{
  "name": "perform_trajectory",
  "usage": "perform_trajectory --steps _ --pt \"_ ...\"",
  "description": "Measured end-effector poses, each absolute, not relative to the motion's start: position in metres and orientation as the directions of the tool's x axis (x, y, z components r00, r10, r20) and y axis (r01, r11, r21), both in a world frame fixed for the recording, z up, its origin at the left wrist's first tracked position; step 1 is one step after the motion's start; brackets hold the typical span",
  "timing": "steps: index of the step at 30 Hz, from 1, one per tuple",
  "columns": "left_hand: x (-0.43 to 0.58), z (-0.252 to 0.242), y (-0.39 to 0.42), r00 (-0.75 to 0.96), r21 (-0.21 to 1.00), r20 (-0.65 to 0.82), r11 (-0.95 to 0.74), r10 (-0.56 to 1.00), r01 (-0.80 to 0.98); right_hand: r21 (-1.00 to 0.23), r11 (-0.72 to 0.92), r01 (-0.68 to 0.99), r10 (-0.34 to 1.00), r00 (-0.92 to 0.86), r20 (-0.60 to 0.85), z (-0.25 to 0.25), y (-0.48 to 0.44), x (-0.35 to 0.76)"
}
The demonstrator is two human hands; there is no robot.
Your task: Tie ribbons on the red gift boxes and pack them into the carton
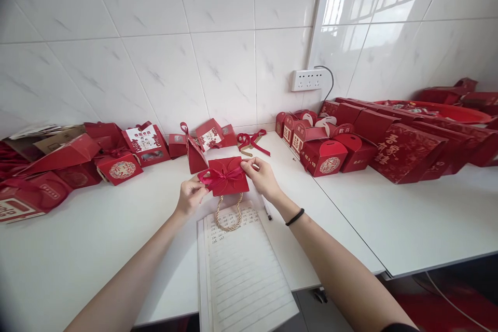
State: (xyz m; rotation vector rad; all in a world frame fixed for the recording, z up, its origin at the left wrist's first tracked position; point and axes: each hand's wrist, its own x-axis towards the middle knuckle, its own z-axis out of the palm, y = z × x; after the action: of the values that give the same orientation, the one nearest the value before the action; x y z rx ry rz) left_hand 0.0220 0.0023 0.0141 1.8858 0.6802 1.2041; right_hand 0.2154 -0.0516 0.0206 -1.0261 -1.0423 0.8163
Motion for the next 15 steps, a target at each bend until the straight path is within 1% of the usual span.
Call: perform_trajectory --steps 4,7,9,13,14,15 --pt "0.015 0.018 0.01 0.487 0.841 0.462 -0.541 0.741 0.026 -0.938 0.325 -0.124 0.904 0.332 0.269 0.019 -0.051 0.215" --pt "0.01 0.02 0.016 0.554 0.855 0.388 -0.512 0.736 0.081 -0.923 0.328 -0.2 0.905 0.346 0.247 0.019 -0.051 0.215" --pt "0.006 0.02 0.019 0.609 0.845 0.34 -0.517 0.717 0.137 -0.908 0.329 -0.261 0.906 0.357 0.226 0.019 -0.05 0.215" --pt "-0.001 0.021 0.022 0.737 0.753 0.215 -0.589 0.641 0.293 -0.895 0.319 -0.311 0.911 0.362 0.199 0.02 -0.05 0.217" --pt "-0.003 0.022 0.022 0.744 0.728 0.203 -0.606 0.637 0.32 -0.898 0.317 -0.305 0.911 0.361 0.199 0.021 -0.05 0.216" --pt "-0.005 0.023 0.023 0.729 0.708 0.222 -0.621 0.647 0.336 -0.903 0.315 -0.292 0.911 0.36 0.202 0.022 -0.051 0.216"
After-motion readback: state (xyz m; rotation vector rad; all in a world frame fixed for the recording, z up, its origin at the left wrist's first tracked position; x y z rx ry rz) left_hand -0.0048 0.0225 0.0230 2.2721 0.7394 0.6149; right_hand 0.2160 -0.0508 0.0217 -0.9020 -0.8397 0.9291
